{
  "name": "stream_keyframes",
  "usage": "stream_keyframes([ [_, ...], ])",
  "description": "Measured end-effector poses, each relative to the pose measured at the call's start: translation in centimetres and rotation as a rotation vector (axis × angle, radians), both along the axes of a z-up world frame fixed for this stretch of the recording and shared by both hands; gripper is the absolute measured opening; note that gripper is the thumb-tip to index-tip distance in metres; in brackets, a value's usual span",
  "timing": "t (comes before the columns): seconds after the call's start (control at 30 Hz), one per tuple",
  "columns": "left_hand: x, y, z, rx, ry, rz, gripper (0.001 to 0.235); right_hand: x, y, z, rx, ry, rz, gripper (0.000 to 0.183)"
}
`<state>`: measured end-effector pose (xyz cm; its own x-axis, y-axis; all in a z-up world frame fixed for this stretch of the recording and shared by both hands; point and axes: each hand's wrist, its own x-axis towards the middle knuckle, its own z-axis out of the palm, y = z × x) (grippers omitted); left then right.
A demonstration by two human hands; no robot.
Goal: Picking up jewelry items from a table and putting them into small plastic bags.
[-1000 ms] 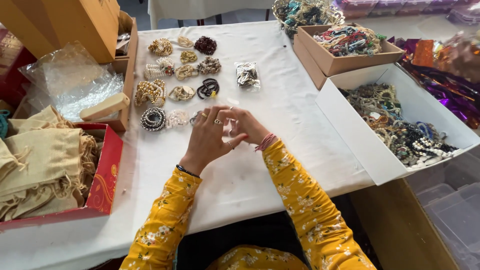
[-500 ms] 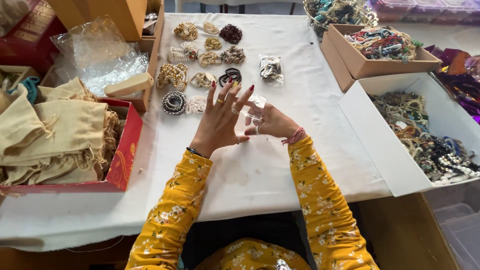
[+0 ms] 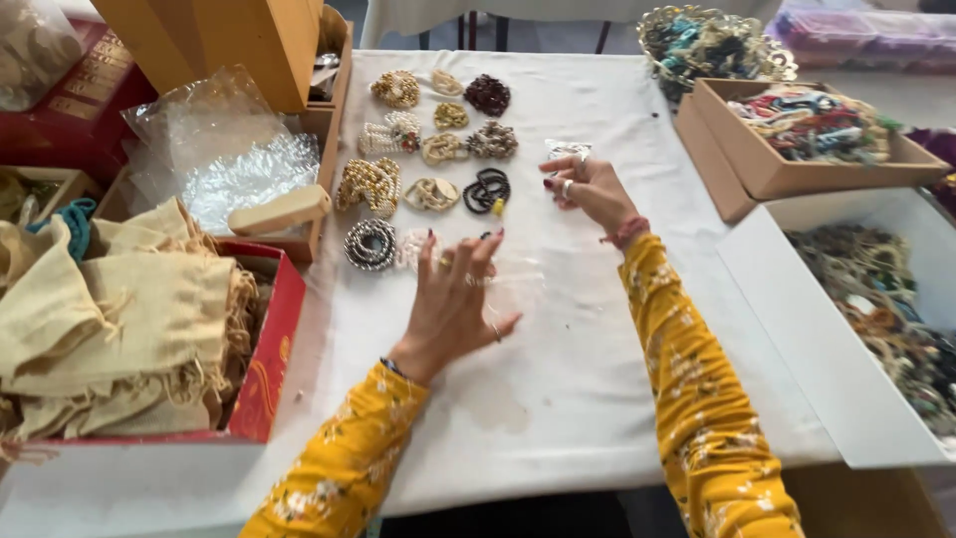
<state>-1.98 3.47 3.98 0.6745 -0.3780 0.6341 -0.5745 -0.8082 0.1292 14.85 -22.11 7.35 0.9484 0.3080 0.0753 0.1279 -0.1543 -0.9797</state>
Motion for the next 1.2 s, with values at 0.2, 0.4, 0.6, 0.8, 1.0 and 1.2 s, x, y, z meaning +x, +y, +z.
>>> stream_keyframes([
  [0.2, -0.7, -1.0, 0.1, -0.005, 0.067, -0.049, 0.11, 11.3, 5.6, -4.0, -0.639, -0.51, -0.182, 0.047],
  [0.4, -1.9, -1.4, 0.2, 0.034, 0.203, -0.099, 0.104, 18.1, 9.9, -7.7, -0.91, -0.663, -0.058, 0.065],
  [0.6, -2.1, -1.7, -1.2, 0.01, 0.148, -0.101, 0.101, 12.8, 8.3, -1.9, -0.932, -0.493, -0.229, 0.029],
  [0.8, -1.9, -2.2, -2.6, -0.045, 0.035, -0.112, 0.095, 2.5, 2.6, 3.6, -0.338, -0.315, -0.22, 0.028],
  [1.0, -1.6, -4.9, 0.4, 0.102, 0.341, 0.057, 0.081, -5.2, -3.9, 0.0, 0.908, 0.133, 0.1, 0.036],
  [1.2, -2.2, -9.3, 1.5, 0.077, 0.555, 0.217, 0.099, -6.2, -3.4, -4.2, 0.7, 0.286, 0.02, 0.043],
])
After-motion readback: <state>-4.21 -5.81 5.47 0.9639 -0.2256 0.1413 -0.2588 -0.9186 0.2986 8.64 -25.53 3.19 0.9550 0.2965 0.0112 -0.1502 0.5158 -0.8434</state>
